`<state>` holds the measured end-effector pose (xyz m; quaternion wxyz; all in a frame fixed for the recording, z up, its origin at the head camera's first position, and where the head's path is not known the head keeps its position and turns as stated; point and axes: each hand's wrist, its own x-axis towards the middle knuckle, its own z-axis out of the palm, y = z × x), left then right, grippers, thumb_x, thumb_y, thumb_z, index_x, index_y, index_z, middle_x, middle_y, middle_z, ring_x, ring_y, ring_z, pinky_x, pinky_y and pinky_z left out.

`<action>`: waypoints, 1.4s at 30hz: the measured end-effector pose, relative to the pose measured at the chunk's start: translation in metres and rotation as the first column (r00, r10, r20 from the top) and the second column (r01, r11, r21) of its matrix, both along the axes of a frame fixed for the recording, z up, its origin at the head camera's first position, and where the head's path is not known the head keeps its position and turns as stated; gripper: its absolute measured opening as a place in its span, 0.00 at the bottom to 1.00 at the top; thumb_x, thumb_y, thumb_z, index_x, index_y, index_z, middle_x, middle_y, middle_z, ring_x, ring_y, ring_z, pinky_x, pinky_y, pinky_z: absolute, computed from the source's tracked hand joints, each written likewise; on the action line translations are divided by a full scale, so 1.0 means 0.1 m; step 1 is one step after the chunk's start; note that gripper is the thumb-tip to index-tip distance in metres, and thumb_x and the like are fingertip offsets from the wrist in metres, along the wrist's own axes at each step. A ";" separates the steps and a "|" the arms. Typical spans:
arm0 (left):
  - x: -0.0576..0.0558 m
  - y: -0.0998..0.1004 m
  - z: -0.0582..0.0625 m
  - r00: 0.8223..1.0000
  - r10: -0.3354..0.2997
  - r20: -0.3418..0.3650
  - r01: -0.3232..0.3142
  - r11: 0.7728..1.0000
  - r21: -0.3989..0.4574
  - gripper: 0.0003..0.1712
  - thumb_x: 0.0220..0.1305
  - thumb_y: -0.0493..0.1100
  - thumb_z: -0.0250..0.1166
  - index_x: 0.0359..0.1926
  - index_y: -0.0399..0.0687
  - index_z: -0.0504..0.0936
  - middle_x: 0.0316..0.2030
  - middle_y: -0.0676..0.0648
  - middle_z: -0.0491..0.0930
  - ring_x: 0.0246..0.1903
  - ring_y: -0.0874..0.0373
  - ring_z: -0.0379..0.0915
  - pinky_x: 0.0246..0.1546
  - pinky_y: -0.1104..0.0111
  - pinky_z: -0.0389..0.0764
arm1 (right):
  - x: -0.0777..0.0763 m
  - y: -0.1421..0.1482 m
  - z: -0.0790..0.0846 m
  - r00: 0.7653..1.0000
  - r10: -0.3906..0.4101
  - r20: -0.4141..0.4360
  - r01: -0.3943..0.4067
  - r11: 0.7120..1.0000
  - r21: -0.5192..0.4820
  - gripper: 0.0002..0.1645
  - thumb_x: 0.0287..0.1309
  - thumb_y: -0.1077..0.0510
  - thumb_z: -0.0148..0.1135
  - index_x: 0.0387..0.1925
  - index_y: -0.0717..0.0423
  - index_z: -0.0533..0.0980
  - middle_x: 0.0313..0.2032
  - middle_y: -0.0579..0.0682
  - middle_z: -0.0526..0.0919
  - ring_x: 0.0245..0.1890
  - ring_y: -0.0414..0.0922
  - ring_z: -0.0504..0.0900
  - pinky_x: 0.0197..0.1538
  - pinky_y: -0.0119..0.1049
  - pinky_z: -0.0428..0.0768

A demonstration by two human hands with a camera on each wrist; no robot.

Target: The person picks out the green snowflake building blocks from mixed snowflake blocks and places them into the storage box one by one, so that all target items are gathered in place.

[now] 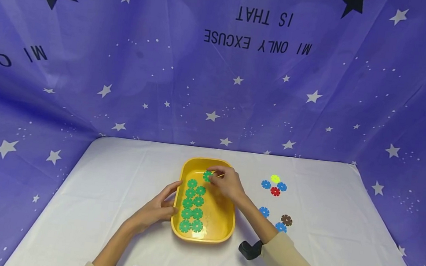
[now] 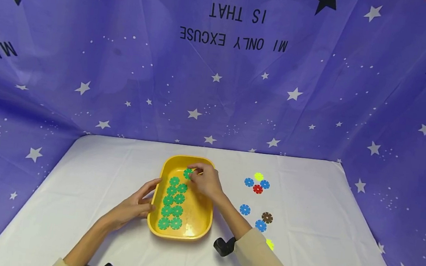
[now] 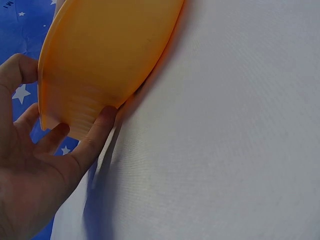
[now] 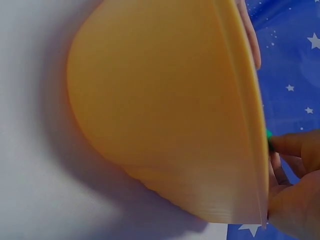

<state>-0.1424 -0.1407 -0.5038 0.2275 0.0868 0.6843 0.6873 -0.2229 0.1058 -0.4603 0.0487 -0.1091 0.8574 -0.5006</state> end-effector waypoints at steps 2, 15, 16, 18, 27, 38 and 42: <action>0.00 0.00 -0.01 1.000 0.001 0.003 -0.001 1.000 0.000 0.51 0.59 0.35 0.61 0.79 0.55 0.47 0.78 0.39 0.36 0.68 0.34 0.59 0.52 0.55 0.81 | -0.02 -0.02 -0.01 1.000 0.007 -0.005 -0.007 1.000 0.003 0.14 0.60 0.66 0.67 0.48 0.57 0.84 0.27 0.46 0.82 0.34 0.43 0.82 0.36 0.33 0.80; -0.01 -0.01 0.01 1.000 -0.014 0.001 0.014 1.000 0.009 0.51 0.59 0.36 0.60 0.79 0.57 0.47 0.78 0.39 0.35 0.67 0.35 0.60 0.53 0.54 0.80 | -0.11 -0.18 -0.20 0.999 0.001 0.051 -0.001 1.000 -0.009 0.14 0.57 0.69 0.67 0.46 0.60 0.84 0.27 0.48 0.82 0.23 0.42 0.80 0.26 0.29 0.76; -0.01 -0.01 0.01 1.000 -0.014 0.002 0.014 1.000 0.010 0.50 0.60 0.36 0.60 0.79 0.57 0.47 0.78 0.40 0.35 0.67 0.35 0.60 0.54 0.54 0.80 | -0.10 -0.19 -0.21 0.998 -0.008 0.056 0.008 1.000 -0.008 0.14 0.57 0.69 0.67 0.46 0.60 0.84 0.27 0.48 0.82 0.23 0.42 0.80 0.25 0.29 0.75; -0.01 -0.01 0.00 1.000 -0.016 0.002 0.016 1.000 0.012 0.50 0.60 0.36 0.60 0.79 0.57 0.47 0.78 0.40 0.35 0.67 0.35 0.60 0.54 0.54 0.80 | -0.10 -0.20 -0.22 0.997 -0.027 0.069 0.027 1.000 -0.009 0.14 0.57 0.69 0.67 0.46 0.60 0.84 0.27 0.49 0.82 0.22 0.43 0.80 0.25 0.29 0.74; -0.01 -0.02 -0.02 1.000 -0.011 -0.007 0.011 1.000 0.008 0.50 0.60 0.36 0.60 0.79 0.57 0.47 0.78 0.40 0.36 0.67 0.36 0.61 0.53 0.55 0.80 | -0.12 -0.26 -0.30 0.992 -0.065 0.104 0.061 0.997 0.042 0.13 0.61 0.67 0.65 0.48 0.58 0.84 0.26 0.48 0.80 0.24 0.43 0.80 0.27 0.30 0.76; 0.00 -0.02 -0.02 1.000 -0.013 -0.005 0.013 1.000 0.015 0.51 0.60 0.36 0.60 0.79 0.58 0.47 0.78 0.40 0.35 0.69 0.35 0.57 0.54 0.55 0.80 | -0.15 -0.26 -0.32 0.994 -0.074 0.086 0.063 0.991 0.118 0.15 0.60 0.66 0.64 0.49 0.56 0.84 0.27 0.46 0.79 0.26 0.43 0.74 0.28 0.31 0.73; -0.01 -0.02 -0.02 1.000 -0.011 -0.003 0.011 1.000 0.011 0.51 0.59 0.36 0.60 0.79 0.59 0.47 0.78 0.40 0.35 0.69 0.34 0.56 0.54 0.54 0.80 | -0.13 -0.25 -0.31 0.997 -0.056 0.060 0.047 0.988 0.145 0.17 0.58 0.68 0.62 0.49 0.57 0.84 0.26 0.46 0.79 0.25 0.42 0.73 0.26 0.30 0.70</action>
